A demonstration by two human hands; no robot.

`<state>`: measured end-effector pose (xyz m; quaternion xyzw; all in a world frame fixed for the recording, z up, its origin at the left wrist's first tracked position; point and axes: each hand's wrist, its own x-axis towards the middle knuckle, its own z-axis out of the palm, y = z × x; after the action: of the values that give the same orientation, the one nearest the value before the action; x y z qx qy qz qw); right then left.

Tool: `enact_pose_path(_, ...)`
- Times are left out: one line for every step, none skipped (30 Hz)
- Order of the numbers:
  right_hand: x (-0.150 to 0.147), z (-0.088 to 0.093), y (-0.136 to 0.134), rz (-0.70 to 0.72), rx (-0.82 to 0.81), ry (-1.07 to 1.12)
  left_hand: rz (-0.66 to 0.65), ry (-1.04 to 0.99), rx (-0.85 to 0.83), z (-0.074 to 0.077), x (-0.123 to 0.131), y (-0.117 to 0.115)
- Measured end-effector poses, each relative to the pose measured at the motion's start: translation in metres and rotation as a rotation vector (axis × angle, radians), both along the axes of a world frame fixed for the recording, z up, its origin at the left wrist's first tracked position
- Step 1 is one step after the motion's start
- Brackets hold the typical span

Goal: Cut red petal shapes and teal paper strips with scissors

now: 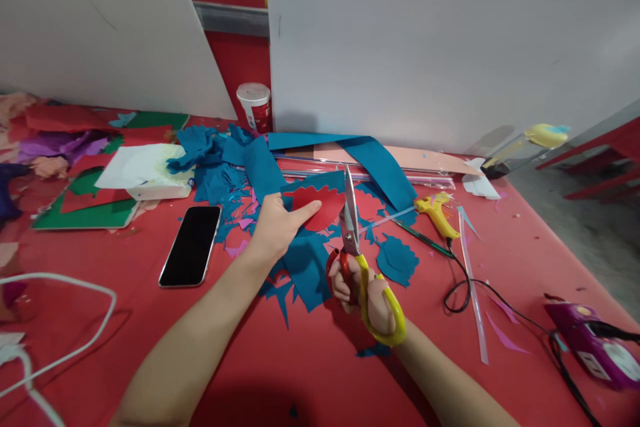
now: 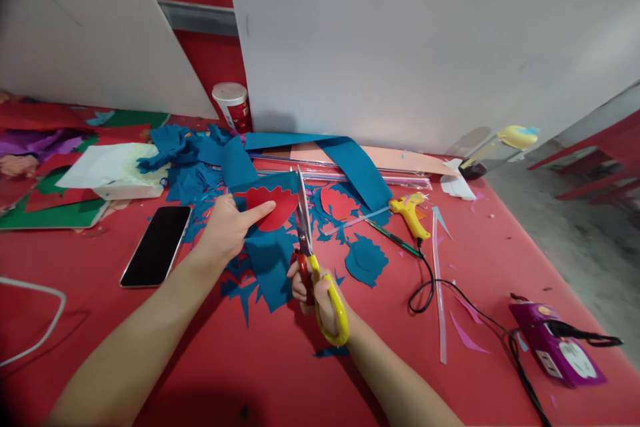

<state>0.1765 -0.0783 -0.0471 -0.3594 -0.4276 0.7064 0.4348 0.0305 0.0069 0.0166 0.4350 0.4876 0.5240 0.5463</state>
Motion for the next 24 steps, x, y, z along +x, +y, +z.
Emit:
enact_pose_path(0.0,0.001,0.0,-0.003,-0.017,-0.013,0.0,0.013,0.009,0.0,-0.001,0.0)
enact_pose_path(0.0,0.001,0.0,-0.002,-0.042,-0.027,0.0,0.028,0.018,0.0,-0.001,0.0)
enact_pose_path(-0.001,0.001,0.0,-0.001,-0.07,-0.04,-0.001,0.046,0.027,0.0,-0.002,0.001)
enact_pose_path(-0.001,0.001,0.001,0.0,-0.095,-0.052,-0.001,0.067,0.037,-0.001,-0.003,0.001)
enact_pose_path(-0.001,0.001,0.001,-0.005,-0.111,-0.062,-0.002,0.089,0.046,-0.001,-0.005,0.002)
enact_pose_path(-0.001,0.001,0.001,-0.011,-0.121,-0.07,-0.005,0.11,0.054,-0.001,-0.006,0.002)
enact_pose_path(-0.001,0.0,0.001,-0.017,-0.125,-0.077,-0.008,0.128,0.061,-0.002,-0.007,0.003)
enact_pose_path(-0.001,-0.001,0.001,-0.024,-0.129,-0.086,-0.011,0.144,0.065,-0.002,-0.008,0.003)
enact_pose_path(-0.001,-0.002,0.001,-0.029,-0.14,-0.096,-0.013,0.162,0.065,-0.001,-0.009,0.004)
enact_pose_path(-0.001,-0.003,0.001,-0.033,-0.153,-0.106,-0.013,0.181,0.063,-0.001,-0.01,0.004)
enact_pose_path(-0.001,-0.004,0.002,-0.037,-0.162,-0.116,-0.012,0.2,0.059,0.0,-0.011,0.004)
enact_pose_path(0.0,-0.005,0.002,-0.039,-0.164,-0.122,-0.012,0.218,0.056,0.001,-0.011,0.004)
enact_pose_path(0.0,-0.006,0.002,-0.041,-0.156,-0.125,-0.014,0.232,0.054,0.001,-0.012,0.004)
enact_pose_path(0.0,-0.007,0.002,-0.042,-0.142,-0.124,-0.018,0.243,0.055,0.001,-0.013,0.004)
enact_pose_path(0.001,-0.008,0.001,-0.041,-0.125,-0.12,-0.021,0.251,0.06,0.001,-0.014,0.004)
enact_pose_path(0.001,-0.009,0.001,-0.04,-0.108,-0.117,-0.026,0.255,0.067,0.0,-0.015,0.005)
enact_pose_path(0.002,-0.01,0.001,-0.039,-0.097,-0.114,-0.03,0.258,0.072,-0.001,-0.016,0.005)
enact_pose_path(0.002,-0.012,0.001,-0.039,-0.092,-0.115,-0.03,0.263,0.074,-0.002,-0.017,0.006)
enact_pose_path(0.003,-0.014,0.001,-0.043,-0.091,-0.12,-0.029,0.271,0.074,-0.003,-0.019,0.007)
enact_pose_path(0.003,-0.016,0.001,-0.046,-0.094,-0.127,-0.028,0.283,0.073,-0.003,-0.02,0.007)
enact_pose_path(0.004,-0.019,0.001,-0.048,-0.098,-0.135,-0.027,0.295,0.075,-0.003,-0.022,0.008)
enact_pose_path(0.004,-0.02,0.001,-0.049,-0.102,-0.145,-0.021,0.308,0.081,-0.002,-0.023,0.009)
enact_pose_path(0.005,-0.022,0.001,-0.05,-0.102,-0.16,-0.016,0.323,0.091,-0.001,-0.025,0.01)
enact_pose_path(0.005,-0.022,0.001,-0.05,-0.097,-0.177,-0.011,0.337,0.104,0.0,-0.026,0.01)
